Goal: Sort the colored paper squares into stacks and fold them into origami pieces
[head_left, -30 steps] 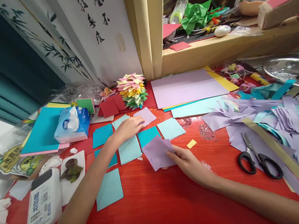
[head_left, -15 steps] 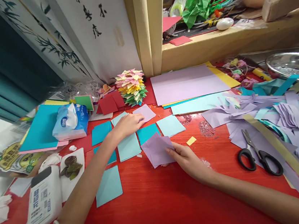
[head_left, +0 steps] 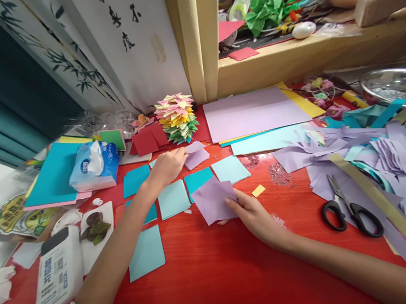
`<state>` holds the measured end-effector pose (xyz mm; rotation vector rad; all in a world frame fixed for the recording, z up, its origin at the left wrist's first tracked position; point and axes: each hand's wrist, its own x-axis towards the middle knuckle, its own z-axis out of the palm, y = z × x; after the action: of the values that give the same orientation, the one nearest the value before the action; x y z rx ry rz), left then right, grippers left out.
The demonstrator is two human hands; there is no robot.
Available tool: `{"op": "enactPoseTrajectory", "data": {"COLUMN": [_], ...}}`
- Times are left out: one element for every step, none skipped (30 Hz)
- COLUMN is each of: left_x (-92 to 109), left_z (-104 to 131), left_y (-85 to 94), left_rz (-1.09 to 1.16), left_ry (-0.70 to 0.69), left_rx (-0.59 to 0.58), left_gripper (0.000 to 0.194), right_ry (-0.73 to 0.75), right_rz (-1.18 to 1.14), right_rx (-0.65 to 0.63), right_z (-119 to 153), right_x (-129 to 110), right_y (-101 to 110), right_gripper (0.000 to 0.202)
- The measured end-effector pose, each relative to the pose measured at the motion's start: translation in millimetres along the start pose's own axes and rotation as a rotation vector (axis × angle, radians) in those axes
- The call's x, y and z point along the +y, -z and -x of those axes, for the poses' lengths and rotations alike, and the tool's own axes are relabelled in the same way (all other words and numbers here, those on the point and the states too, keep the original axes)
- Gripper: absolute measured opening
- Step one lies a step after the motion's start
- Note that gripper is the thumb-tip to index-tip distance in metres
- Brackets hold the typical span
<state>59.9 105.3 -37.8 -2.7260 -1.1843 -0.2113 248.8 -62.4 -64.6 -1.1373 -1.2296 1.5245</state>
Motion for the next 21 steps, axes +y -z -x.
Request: {"op": "enactPoseTrajectory", "data": {"left_x": [-1.1, -2.3, -3.5, -4.4, -4.8, -4.4, -3.2, -1.1, 2.1, 6.2, 11.1, 16.6, 22.4, 28.2, 33.7, 38.5, 42.3, 44.9, 46.0, 45.9, 44.6], "left_z": [-0.1, -0.1, 0.2, 0.7, 1.5, 2.6, 4.0, 5.7, 7.6, 9.8, 12.2, 14.7, 17.2, 19.8, 22.4, 24.8, 27.0, 29.0, 30.6, 31.8, 32.7], "left_y": [3.4, 7.1, 11.2, 15.7, 20.9, 26.8, 33.4, 40.4, 47.6, 54.4, 60.4, 64.9, 67.7, 68.3, 66.8, 63.4, 58.6, 53.0, 47.4, 42.5, 38.7], "left_rz": [0.013, 0.031, 0.052, 0.077, 0.105, 0.142, 0.195, 0.271, 0.376, 0.508, 0.659, 0.818, 0.968, 1.093, 1.185, 1.243, 1.271, 1.277, 1.270, 1.256, 1.235], "left_ry": [0.030, 0.060, 0.089, 0.114, 0.137, 0.161, 0.189, 0.221, 0.257, 0.294, 0.327, 0.352, 0.373, 0.395, 0.420, 0.449, 0.480, 0.509, 0.533, 0.547, 0.552], "left_rx": [0.038, 0.082, 0.129, 0.176, 0.221, 0.264, 0.302, 0.332, 0.350, 0.355, 0.339, 0.300, 0.241, 0.166, 0.085, 0.012, -0.048, -0.083, -0.100, -0.106, -0.112], "left_gripper": [0.027, 0.025, 0.023, 0.022, 0.020, 0.018, 0.016, 0.015, 0.015, 0.015, 0.016, 0.018, 0.019, 0.019, 0.020, 0.020, 0.020, 0.020, 0.021, 0.022, 0.023], "right_ry": [-0.006, -0.010, -0.012, -0.010, -0.008, -0.004, -0.001, 0.000, -0.002, -0.005, -0.009, -0.015, -0.018, -0.017, -0.011, -0.003, 0.006, 0.017, 0.024, 0.026, 0.025], "right_rz": [-0.021, -0.047, -0.077, -0.107, -0.135, -0.160, -0.179, -0.195, -0.211, -0.230, -0.249, -0.266, -0.284, -0.303, -0.323, -0.343, -0.361, -0.377, -0.388, -0.394, -0.395], "right_rx": [0.014, 0.030, 0.045, 0.059, 0.069, 0.077, 0.082, 0.088, 0.096, 0.105, 0.115, 0.123, 0.129, 0.134, 0.137, 0.138, 0.140, 0.142, 0.146, 0.149, 0.153], "right_z": [0.1, 0.2, 0.2, 0.0, -0.2, -0.6, -1.0, -1.5, -2.0, -2.5, -2.9, -3.3, -3.7, -4.0, -4.4, -4.8, -5.3, -5.7, -6.1, -6.4, -6.5], "right_x": [-0.3, -0.8, -1.2, -1.6, -1.9, -1.9, -1.6, -1.2, -0.5, 0.2, 0.9, 1.5, 1.9, 2.2, 2.3, 2.3, 2.3, 2.3, 2.4, 2.5, 2.6], "right_y": [-0.2, -0.5, -0.8, -1.2, -1.4, -1.6, -1.7, -1.6, -1.4, -1.2, -0.9, -0.7, -0.5, -0.4, -0.4, -0.5, -0.6, -0.7, -0.8, -0.8, -0.8], "right_gripper": [0.030, 0.032, 0.035, 0.037, 0.039, 0.041, 0.043, 0.044, 0.045, 0.046, 0.047, 0.048, 0.048, 0.047, 0.046, 0.045, 0.043, 0.042, 0.042, 0.041, 0.041]}}
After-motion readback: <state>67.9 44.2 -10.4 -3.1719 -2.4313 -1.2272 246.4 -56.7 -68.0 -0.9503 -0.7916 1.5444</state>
